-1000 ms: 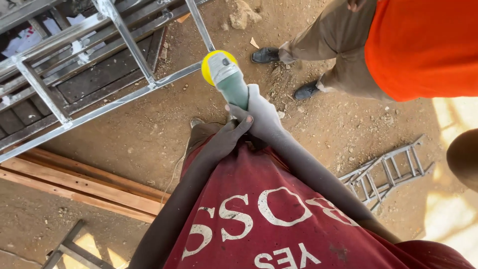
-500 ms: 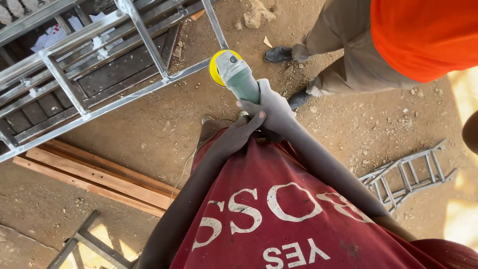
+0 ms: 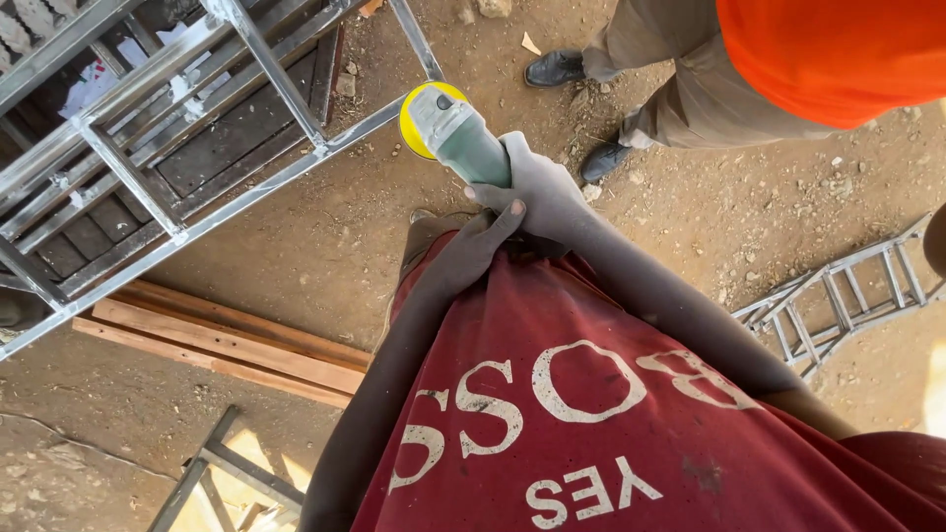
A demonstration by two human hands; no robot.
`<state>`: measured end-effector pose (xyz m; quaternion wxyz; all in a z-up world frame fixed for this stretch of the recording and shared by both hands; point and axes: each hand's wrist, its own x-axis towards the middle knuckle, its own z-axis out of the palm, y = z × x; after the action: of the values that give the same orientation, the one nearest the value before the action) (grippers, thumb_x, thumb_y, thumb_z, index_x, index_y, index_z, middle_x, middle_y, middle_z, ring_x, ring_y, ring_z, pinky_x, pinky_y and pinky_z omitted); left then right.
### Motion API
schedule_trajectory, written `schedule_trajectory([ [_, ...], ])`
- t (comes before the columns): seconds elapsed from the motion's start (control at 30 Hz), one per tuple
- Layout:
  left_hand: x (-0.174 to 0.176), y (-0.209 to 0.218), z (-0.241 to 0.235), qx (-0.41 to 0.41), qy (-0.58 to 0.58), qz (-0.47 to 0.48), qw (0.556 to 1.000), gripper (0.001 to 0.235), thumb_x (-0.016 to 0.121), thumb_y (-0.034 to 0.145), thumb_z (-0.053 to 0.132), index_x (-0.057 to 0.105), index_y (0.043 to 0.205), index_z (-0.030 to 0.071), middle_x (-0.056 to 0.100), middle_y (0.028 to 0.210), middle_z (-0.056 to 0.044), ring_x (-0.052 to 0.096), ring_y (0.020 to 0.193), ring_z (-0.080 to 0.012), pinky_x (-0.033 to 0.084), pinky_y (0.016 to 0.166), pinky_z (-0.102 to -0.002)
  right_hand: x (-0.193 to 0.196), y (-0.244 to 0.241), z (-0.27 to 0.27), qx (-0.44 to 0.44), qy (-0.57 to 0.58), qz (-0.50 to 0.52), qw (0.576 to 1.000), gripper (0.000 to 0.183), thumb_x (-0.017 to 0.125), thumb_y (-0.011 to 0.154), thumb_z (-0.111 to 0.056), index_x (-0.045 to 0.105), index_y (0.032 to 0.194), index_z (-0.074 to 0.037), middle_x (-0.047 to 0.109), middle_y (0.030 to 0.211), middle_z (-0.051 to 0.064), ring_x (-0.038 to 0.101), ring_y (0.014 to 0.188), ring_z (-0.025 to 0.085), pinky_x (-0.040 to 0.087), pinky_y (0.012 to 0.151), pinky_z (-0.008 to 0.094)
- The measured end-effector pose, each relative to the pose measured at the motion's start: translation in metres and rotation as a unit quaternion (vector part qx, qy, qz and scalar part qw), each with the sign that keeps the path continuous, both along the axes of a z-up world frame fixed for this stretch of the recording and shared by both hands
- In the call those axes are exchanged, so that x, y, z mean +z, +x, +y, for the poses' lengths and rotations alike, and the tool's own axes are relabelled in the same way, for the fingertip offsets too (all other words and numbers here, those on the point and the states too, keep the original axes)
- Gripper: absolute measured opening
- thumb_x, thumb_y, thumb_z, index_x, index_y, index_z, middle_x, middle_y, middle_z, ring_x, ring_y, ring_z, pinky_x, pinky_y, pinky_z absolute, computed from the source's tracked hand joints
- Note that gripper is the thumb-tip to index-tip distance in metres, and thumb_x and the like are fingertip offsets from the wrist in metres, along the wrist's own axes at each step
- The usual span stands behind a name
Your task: The person uses a handheld angle grinder to smooth the weld joints on a metal gate frame.
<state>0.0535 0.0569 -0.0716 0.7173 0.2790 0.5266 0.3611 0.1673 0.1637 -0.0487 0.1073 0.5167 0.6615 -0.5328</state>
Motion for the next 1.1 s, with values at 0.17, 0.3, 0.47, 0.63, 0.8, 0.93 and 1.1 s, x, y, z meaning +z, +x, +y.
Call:
schedule_trajectory([
  [0.17, -0.023, -0.002, -0.001, 0.006, 0.008, -0.006, 1.0, 0.069, 0.049, 0.108, 0.053, 0.055, 0.143, -0.006, 0.056, 0.145, -0.024, 0.05, 0.135, -0.0308, 0.036, 0.12, -0.051, -0.013, 0.003, -0.001, -0.058, -0.026, 0.001, 0.998, 0.061, 0.068, 0.087, -0.051, 0.037, 0.128, -0.019, 0.066, 0.121, 0.015, 0.064, 0.119, 0.039, 0.048, 0.102, 0.056],
  [0.3, -0.014, 0.003, 0.005, 0.005, 0.009, -0.026, 1.0, 0.07, 0.052, 0.108, 0.05, 0.05, 0.144, -0.01, 0.053, 0.146, -0.026, 0.048, 0.137, -0.0325, 0.034, 0.121, -0.054, -0.008, 0.011, 0.007, -0.005, -0.003, -0.024, 1.0, 0.068, 0.072, 0.082, -0.051, 0.04, 0.131, -0.016, 0.064, 0.124, 0.018, 0.062, 0.122, 0.041, 0.047, 0.104, 0.057],
  [0.47, -0.008, 0.002, 0.014, -0.007, 0.016, -0.006, 1.0, 0.088, 0.055, 0.102, 0.059, 0.042, 0.145, -0.017, 0.049, 0.147, -0.033, 0.045, 0.141, -0.0391, 0.031, 0.121, -0.057, -0.029, 0.011, 0.006, -0.051, -0.003, 0.007, 0.999, 0.078, 0.078, 0.08, -0.055, 0.044, 0.134, -0.011, 0.064, 0.124, 0.019, 0.059, 0.125, 0.041, 0.045, 0.105, 0.056],
  [0.63, -0.007, 0.011, 0.009, 0.021, 0.006, -0.034, 0.999, 0.076, 0.058, 0.104, 0.049, 0.044, 0.147, -0.012, 0.044, 0.152, -0.031, 0.038, 0.144, -0.0367, 0.027, 0.123, -0.059, -0.03, 0.021, 0.012, -0.017, -0.021, 0.011, 1.0, 0.079, 0.081, 0.077, -0.056, 0.048, 0.132, -0.01, 0.064, 0.121, 0.021, 0.059, 0.123, 0.043, 0.045, 0.102, 0.058],
  [0.8, 0.001, 0.008, 0.007, 0.035, -0.009, -0.023, 0.999, 0.082, 0.06, 0.102, 0.049, 0.039, 0.149, -0.014, 0.044, 0.153, -0.031, 0.04, 0.145, -0.0382, 0.029, 0.123, -0.057, -0.029, 0.018, 0.009, -0.023, -0.015, 0.001, 1.0, 0.077, 0.078, 0.082, -0.059, 0.045, 0.129, -0.01, 0.062, 0.118, 0.019, 0.06, 0.121, 0.041, 0.045, 0.101, 0.057],
  [0.93, -0.013, 0.01, 0.0, 0.035, -0.021, -0.031, 0.999, 0.082, 0.059, 0.102, 0.052, 0.036, 0.152, -0.01, 0.041, 0.155, -0.029, 0.037, 0.146, -0.0373, 0.026, 0.124, -0.06, -0.032, 0.011, 0.008, 0.02, -0.014, -0.007, 1.0, 0.078, 0.081, 0.078, -0.057, 0.047, 0.129, -0.009, 0.063, 0.117, 0.02, 0.061, 0.119, 0.043, 0.047, 0.1, 0.059],
  [1.1, -0.015, 0.014, -0.004, 0.057, -0.028, -0.027, 0.998, 0.086, 0.064, 0.101, 0.05, 0.032, 0.154, -0.008, 0.038, 0.157, -0.029, 0.035, 0.149, -0.0366, 0.024, 0.125, -0.06, -0.057, 0.007, 0.001, 0.02, -0.025, 0.012, 0.999, 0.072, 0.079, 0.077, -0.051, 0.044, 0.125, -0.011, 0.062, 0.117, 0.017, 0.062, 0.118, 0.042, 0.048, 0.099, 0.058],
])
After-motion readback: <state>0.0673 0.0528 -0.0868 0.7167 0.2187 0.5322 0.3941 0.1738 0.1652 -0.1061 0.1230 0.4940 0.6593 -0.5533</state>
